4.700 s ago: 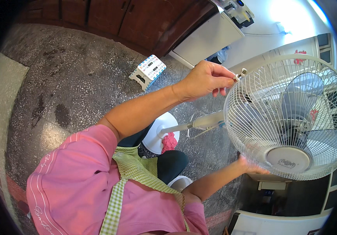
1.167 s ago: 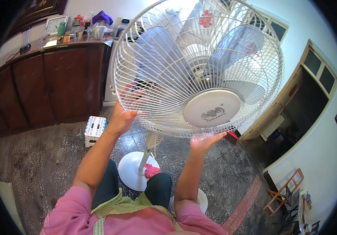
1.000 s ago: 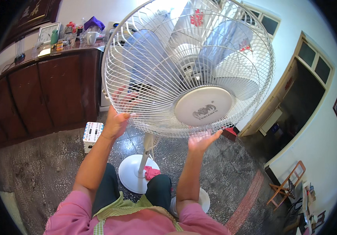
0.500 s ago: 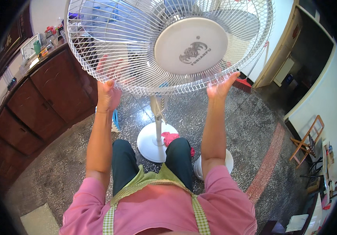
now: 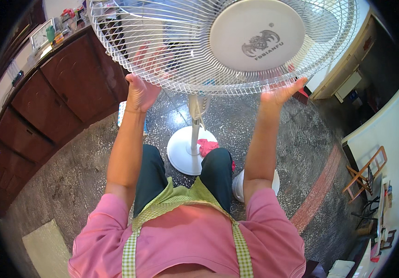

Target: The person sits on the floor and places the front guard onto a standing floor fan. They align the grille edges and use a screwdriver to tighten the securing screw on the outer plastic rim.

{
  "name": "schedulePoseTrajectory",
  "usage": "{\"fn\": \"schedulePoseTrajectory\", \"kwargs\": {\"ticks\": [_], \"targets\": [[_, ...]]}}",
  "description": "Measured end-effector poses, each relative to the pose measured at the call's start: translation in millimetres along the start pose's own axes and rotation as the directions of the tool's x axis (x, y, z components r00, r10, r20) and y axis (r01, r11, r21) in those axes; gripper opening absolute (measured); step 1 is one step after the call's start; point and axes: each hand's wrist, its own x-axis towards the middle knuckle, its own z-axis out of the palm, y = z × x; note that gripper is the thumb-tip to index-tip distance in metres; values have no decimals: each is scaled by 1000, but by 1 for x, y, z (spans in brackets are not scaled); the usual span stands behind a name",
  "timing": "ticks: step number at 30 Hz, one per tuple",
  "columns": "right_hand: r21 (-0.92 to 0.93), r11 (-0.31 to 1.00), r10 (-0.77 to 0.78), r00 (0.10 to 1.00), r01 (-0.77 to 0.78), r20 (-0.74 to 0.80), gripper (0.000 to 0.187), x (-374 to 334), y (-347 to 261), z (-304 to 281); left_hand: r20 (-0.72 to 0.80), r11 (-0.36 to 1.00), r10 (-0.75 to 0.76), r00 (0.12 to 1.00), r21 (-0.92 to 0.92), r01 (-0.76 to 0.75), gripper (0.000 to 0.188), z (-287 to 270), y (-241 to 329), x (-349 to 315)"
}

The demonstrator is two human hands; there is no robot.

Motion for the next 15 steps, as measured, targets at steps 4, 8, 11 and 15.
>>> {"fn": "schedulePoseTrajectory", "kwargs": {"ticks": [4, 8, 11, 15], "targets": [[-28, 999, 24, 1000, -24, 11, 86, 12, -1, -4, 20, 996, -79, 997, -34, 80, 101, -2, -9, 7], [-131, 991, 15, 1000, -13, 10, 81, 15, -6, 1, 44, 997, -74, 996, 2, 74, 105, 7, 4, 5], [-32, 998, 51, 997, -49, 60, 83, -6, -1, 9, 61, 998, 3, 998, 62, -7, 109, 1, 11, 5], [-44, 997, 59, 998, -59, -12, 81, -10, -5, -2, 11, 999, 51, 999, 16, -51, 98, -2, 46, 24]]}}
